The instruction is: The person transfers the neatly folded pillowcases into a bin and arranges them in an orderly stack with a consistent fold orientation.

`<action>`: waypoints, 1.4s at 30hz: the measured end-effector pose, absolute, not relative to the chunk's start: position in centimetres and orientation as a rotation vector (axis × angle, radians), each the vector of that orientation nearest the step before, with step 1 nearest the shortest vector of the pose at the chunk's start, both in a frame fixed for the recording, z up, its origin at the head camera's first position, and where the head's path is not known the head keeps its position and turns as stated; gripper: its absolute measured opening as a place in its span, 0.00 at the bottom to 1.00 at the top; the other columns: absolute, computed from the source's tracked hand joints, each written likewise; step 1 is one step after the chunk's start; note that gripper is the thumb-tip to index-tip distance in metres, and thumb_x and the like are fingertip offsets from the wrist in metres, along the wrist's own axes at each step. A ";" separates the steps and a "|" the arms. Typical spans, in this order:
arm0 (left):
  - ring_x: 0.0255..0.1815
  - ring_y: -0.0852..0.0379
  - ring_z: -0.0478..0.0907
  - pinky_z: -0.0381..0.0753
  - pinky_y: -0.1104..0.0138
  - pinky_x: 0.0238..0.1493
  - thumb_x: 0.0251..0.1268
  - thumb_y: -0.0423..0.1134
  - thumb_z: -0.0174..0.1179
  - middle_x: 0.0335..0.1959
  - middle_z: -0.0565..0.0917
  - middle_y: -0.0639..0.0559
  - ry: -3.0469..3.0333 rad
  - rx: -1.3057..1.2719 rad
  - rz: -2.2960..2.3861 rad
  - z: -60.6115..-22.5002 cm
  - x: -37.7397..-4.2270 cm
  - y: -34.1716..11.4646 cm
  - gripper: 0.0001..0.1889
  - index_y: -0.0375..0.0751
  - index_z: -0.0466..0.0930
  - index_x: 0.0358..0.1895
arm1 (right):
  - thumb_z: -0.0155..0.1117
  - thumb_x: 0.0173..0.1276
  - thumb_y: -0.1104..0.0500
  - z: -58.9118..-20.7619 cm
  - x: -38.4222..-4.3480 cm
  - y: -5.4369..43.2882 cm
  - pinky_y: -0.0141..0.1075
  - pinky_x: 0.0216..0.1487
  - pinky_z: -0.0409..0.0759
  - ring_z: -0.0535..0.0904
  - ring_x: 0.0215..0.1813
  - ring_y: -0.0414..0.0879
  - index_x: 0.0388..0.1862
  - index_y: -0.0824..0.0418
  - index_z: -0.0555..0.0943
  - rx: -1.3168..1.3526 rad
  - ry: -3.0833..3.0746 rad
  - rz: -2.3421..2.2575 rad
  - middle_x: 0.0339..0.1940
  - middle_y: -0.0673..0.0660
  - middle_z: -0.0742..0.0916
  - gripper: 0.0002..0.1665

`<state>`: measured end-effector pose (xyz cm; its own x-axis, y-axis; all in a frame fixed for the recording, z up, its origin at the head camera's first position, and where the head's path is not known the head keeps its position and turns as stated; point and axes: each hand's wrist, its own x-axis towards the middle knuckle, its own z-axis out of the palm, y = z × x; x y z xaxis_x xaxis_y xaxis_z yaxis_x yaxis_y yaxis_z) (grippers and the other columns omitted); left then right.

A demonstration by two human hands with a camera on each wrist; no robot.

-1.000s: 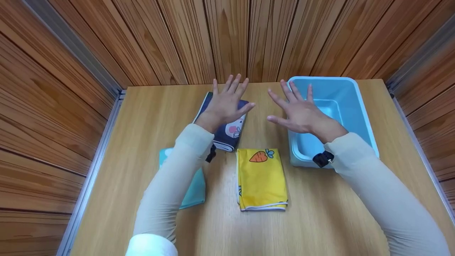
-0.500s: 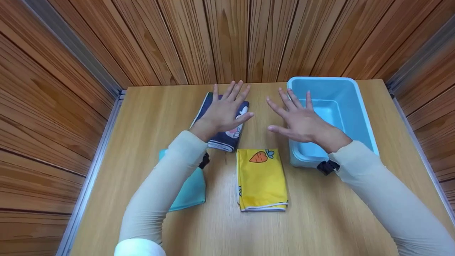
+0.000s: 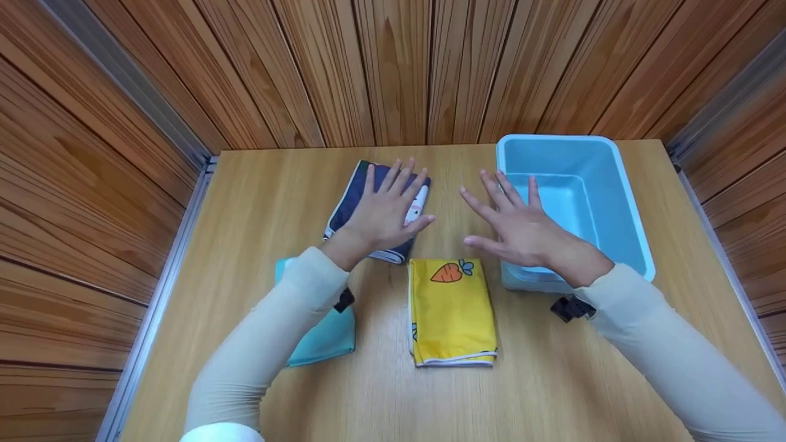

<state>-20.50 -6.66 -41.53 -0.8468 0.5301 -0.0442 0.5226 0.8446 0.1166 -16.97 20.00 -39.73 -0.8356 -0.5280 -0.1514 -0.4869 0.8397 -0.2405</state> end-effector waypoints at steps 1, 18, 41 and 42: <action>0.84 0.47 0.30 0.26 0.42 0.78 0.74 0.72 0.33 0.85 0.36 0.50 2.952 0.841 0.152 -41.6 -20.3 -6.7 0.44 0.54 0.37 0.84 | 0.42 0.73 0.24 -39.7 -16.8 19.9 0.69 0.72 0.20 0.30 0.83 0.64 0.85 0.48 0.48 -0.777 2.803 -0.286 0.85 0.64 0.43 0.51; 0.84 0.46 0.36 0.31 0.43 0.79 0.74 0.71 0.36 0.85 0.42 0.48 3.019 0.773 0.218 -43.4 -16.8 -6.8 0.44 0.51 0.42 0.84 | 0.45 0.75 0.28 -40.2 -14.1 19.1 0.70 0.72 0.21 0.28 0.83 0.63 0.85 0.48 0.48 -0.769 2.777 -0.334 0.85 0.63 0.42 0.49; 0.84 0.44 0.41 0.37 0.40 0.78 0.75 0.68 0.40 0.85 0.45 0.45 2.980 0.720 0.312 -46.5 -13.3 -7.5 0.43 0.46 0.45 0.84 | 0.42 0.72 0.23 -41.7 -10.0 17.3 0.70 0.73 0.25 0.33 0.84 0.62 0.85 0.46 0.51 -0.891 2.797 -0.309 0.85 0.61 0.44 0.50; 0.84 0.44 0.41 0.38 0.40 0.78 0.75 0.67 0.40 0.85 0.45 0.45 2.976 0.718 0.321 -46.7 -13.2 -7.5 0.44 0.46 0.45 0.84 | 0.42 0.72 0.24 -41.8 -9.9 17.3 0.70 0.73 0.25 0.33 0.84 0.62 0.85 0.46 0.51 -0.897 2.798 -0.312 0.85 0.60 0.44 0.50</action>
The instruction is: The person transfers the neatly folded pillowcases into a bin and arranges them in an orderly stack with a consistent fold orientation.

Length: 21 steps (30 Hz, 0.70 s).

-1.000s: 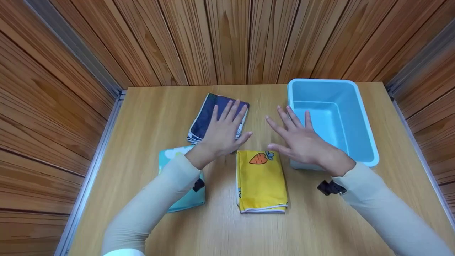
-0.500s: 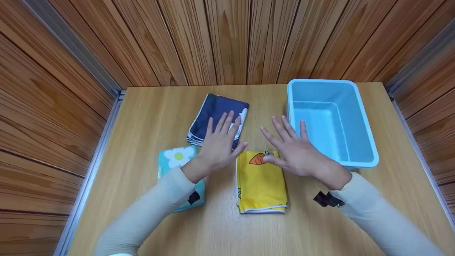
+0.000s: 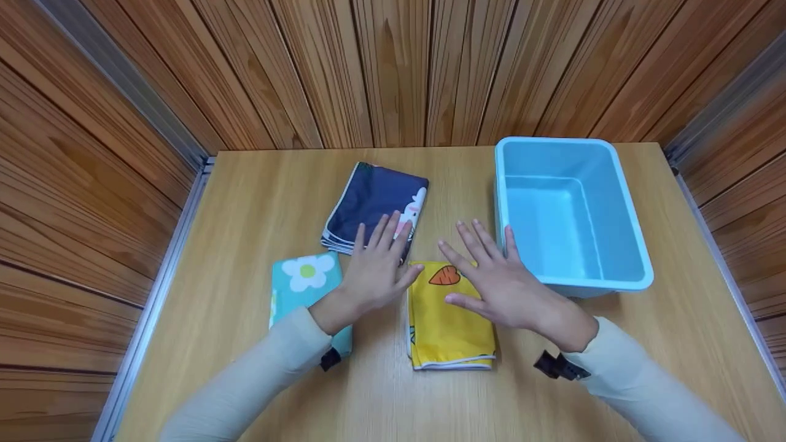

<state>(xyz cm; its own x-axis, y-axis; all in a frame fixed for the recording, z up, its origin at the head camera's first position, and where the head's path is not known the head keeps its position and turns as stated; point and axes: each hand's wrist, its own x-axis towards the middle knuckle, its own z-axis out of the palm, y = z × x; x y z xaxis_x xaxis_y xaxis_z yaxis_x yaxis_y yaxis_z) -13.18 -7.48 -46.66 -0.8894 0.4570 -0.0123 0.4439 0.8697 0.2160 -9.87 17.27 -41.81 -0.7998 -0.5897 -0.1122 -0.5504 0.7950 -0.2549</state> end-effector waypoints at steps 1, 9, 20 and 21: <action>0.84 0.43 0.41 0.38 0.40 0.78 0.75 0.67 0.41 0.85 0.45 0.45 2.972 0.714 0.329 -46.8 -13.0 -7.5 0.44 0.46 0.45 0.84 | 0.43 0.72 0.24 -42.0 -9.7 17.2 0.69 0.74 0.25 0.33 0.84 0.62 0.85 0.45 0.51 -0.903 2.796 -0.318 0.85 0.60 0.44 0.50; 0.84 0.43 0.41 0.38 0.39 0.78 0.75 0.66 0.43 0.85 0.43 0.47 2.939 0.661 0.408 -47.7 -11.8 -7.4 0.44 0.46 0.44 0.84 | 0.43 0.73 0.25 -43.1 -8.5 16.6 0.68 0.75 0.28 0.32 0.84 0.60 0.85 0.46 0.50 -0.939 2.779 -0.338 0.85 0.60 0.43 0.50; 0.83 0.42 0.44 0.46 0.38 0.77 0.75 0.68 0.39 0.84 0.46 0.44 2.906 0.613 0.506 -49.1 -10.4 -6.7 0.43 0.46 0.46 0.84 | 0.34 0.71 0.20 -44.8 -7.4 15.9 0.65 0.78 0.33 0.28 0.84 0.55 0.85 0.42 0.47 -0.911 2.727 -0.335 0.85 0.56 0.38 0.51; 0.84 0.42 0.44 0.46 0.39 0.77 0.75 0.69 0.38 0.84 0.46 0.44 2.901 0.607 0.513 -49.2 -10.3 -6.6 0.44 0.46 0.47 0.83 | 0.34 0.71 0.20 -45.0 -7.3 15.9 0.64 0.78 0.33 0.28 0.84 0.55 0.85 0.42 0.47 -0.908 2.721 -0.342 0.85 0.56 0.37 0.51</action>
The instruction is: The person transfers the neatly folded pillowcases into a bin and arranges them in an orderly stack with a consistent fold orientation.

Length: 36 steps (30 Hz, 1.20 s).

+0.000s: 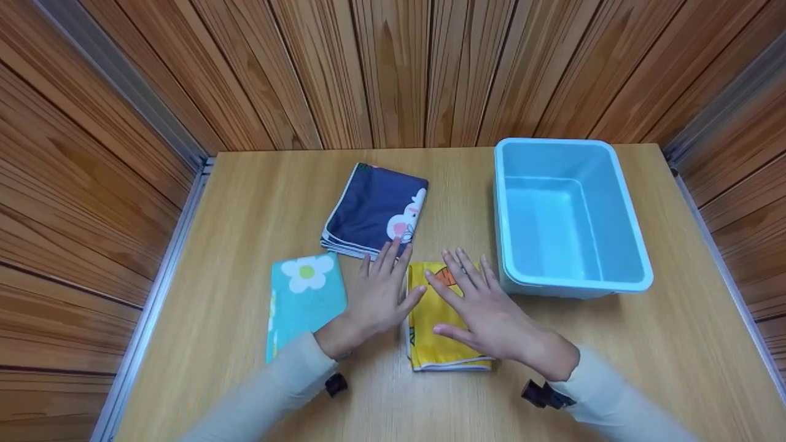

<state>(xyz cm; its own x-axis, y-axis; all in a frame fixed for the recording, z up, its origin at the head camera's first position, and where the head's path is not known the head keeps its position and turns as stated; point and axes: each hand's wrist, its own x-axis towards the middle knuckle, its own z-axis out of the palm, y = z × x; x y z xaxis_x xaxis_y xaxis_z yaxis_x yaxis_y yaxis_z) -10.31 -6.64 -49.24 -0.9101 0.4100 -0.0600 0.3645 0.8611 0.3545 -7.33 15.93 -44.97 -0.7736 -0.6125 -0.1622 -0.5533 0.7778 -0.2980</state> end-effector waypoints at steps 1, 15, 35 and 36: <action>0.83 0.42 0.44 0.46 0.39 0.77 0.75 0.69 0.38 0.84 0.46 0.44 2.897 0.601 0.530 -49.4 -10.2 -6.6 0.43 0.45 0.47 0.83 | 0.35 0.71 0.20 -45.2 -7.3 15.9 0.64 0.78 0.33 0.28 0.84 0.55 0.85 0.42 0.47 -0.905 2.715 -0.351 0.85 0.56 0.38 0.51; 0.83 0.43 0.46 0.53 0.42 0.77 0.77 0.61 0.47 0.84 0.49 0.41 2.865 0.578 0.677 -51.7 -8.7 -5.8 0.41 0.39 0.50 0.82 | 0.53 0.75 0.31 -49.1 -7.1 17.2 0.60 0.79 0.45 0.37 0.84 0.62 0.85 0.51 0.51 -0.788 2.755 -0.534 0.85 0.63 0.45 0.49; 0.83 0.44 0.46 0.55 0.47 0.78 0.77 0.58 0.49 0.85 0.43 0.43 2.752 0.396 0.897 -54.5 -7.4 -5.2 0.41 0.41 0.47 0.83 | 0.55 0.77 0.36 -51.8 -7.0 17.6 0.66 0.74 0.55 0.37 0.84 0.64 0.85 0.53 0.49 -0.455 2.691 -0.775 0.85 0.64 0.43 0.49; 0.83 0.44 0.47 0.56 0.47 0.77 0.77 0.59 0.49 0.84 0.43 0.43 2.747 0.386 0.907 -54.6 -7.4 -5.1 0.41 0.41 0.47 0.83 | 0.55 0.77 0.36 -51.9 -7.0 17.6 0.67 0.74 0.55 0.37 0.83 0.64 0.85 0.54 0.49 -0.440 2.687 -0.790 0.85 0.65 0.44 0.49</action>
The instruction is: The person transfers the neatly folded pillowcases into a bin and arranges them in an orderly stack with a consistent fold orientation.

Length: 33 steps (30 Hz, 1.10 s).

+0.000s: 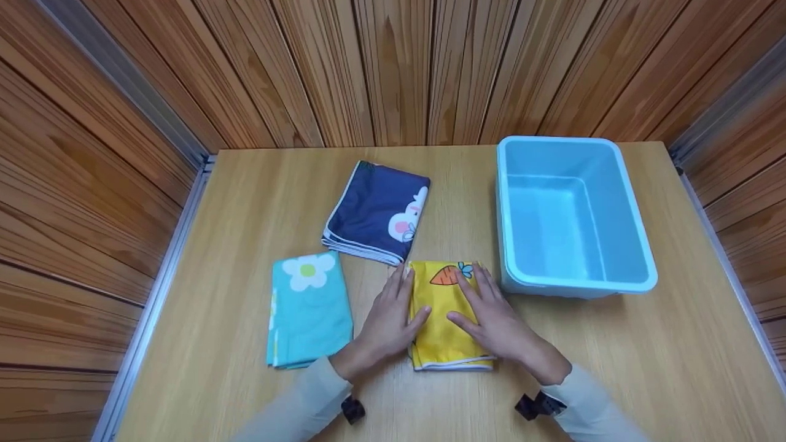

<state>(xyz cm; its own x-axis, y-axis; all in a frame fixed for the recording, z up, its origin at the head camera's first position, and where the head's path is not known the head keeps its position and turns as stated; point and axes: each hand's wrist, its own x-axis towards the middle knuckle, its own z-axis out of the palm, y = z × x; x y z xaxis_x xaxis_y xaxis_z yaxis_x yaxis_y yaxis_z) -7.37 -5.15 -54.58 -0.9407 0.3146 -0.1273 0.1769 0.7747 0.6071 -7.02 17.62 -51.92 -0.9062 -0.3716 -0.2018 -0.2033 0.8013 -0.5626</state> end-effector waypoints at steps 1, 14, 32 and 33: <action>0.83 0.44 0.48 0.57 0.47 0.77 0.77 0.59 0.49 0.84 0.43 0.43 2.739 0.371 0.919 -54.7 -7.3 -5.1 0.42 0.41 0.47 0.83 | 0.55 0.77 0.37 -52.0 -7.0 17.6 0.67 0.74 0.55 0.37 0.83 0.65 0.85 0.54 0.48 -0.420 2.679 -0.807 0.85 0.65 0.43 0.49; 0.83 0.44 0.46 0.57 0.49 0.77 0.77 0.55 0.54 0.85 0.42 0.44 2.575 0.148 1.189 -54.8 -7.4 -5.0 0.40 0.44 0.48 0.83 | 0.54 0.79 0.40 -53.2 -7.4 18.0 0.68 0.74 0.53 0.42 0.81 0.71 0.85 0.58 0.43 -0.237 2.637 -0.906 0.83 0.70 0.44 0.49; 0.71 0.43 0.67 0.69 0.50 0.71 0.80 0.44 0.49 0.73 0.63 0.36 2.366 -0.097 1.599 -54.9 -7.9 -4.7 0.30 0.31 0.57 0.76 | 0.45 0.79 0.33 -54.1 -7.6 18.4 0.63 0.77 0.53 0.51 0.80 0.66 0.85 0.62 0.42 -0.054 2.560 -1.078 0.81 0.69 0.55 0.51; 0.70 0.43 0.67 0.70 0.50 0.71 0.80 0.44 0.50 0.72 0.64 0.36 2.361 -0.101 1.611 -54.9 -7.9 -4.7 0.30 0.31 0.58 0.76 | 0.45 0.80 0.33 -54.1 -7.6 18.4 0.62 0.77 0.52 0.51 0.81 0.65 0.85 0.62 0.41 -0.045 2.551 -1.090 0.82 0.69 0.55 0.51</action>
<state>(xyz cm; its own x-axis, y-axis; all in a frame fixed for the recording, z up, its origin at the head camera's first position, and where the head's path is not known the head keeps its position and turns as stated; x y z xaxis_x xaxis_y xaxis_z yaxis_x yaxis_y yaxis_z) -7.90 -4.67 -54.90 -0.9582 0.0991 -0.2683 -0.2136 0.3757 0.9018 -7.62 18.43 -54.08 -0.9330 -0.1697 -0.3173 0.1120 0.7010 -0.7043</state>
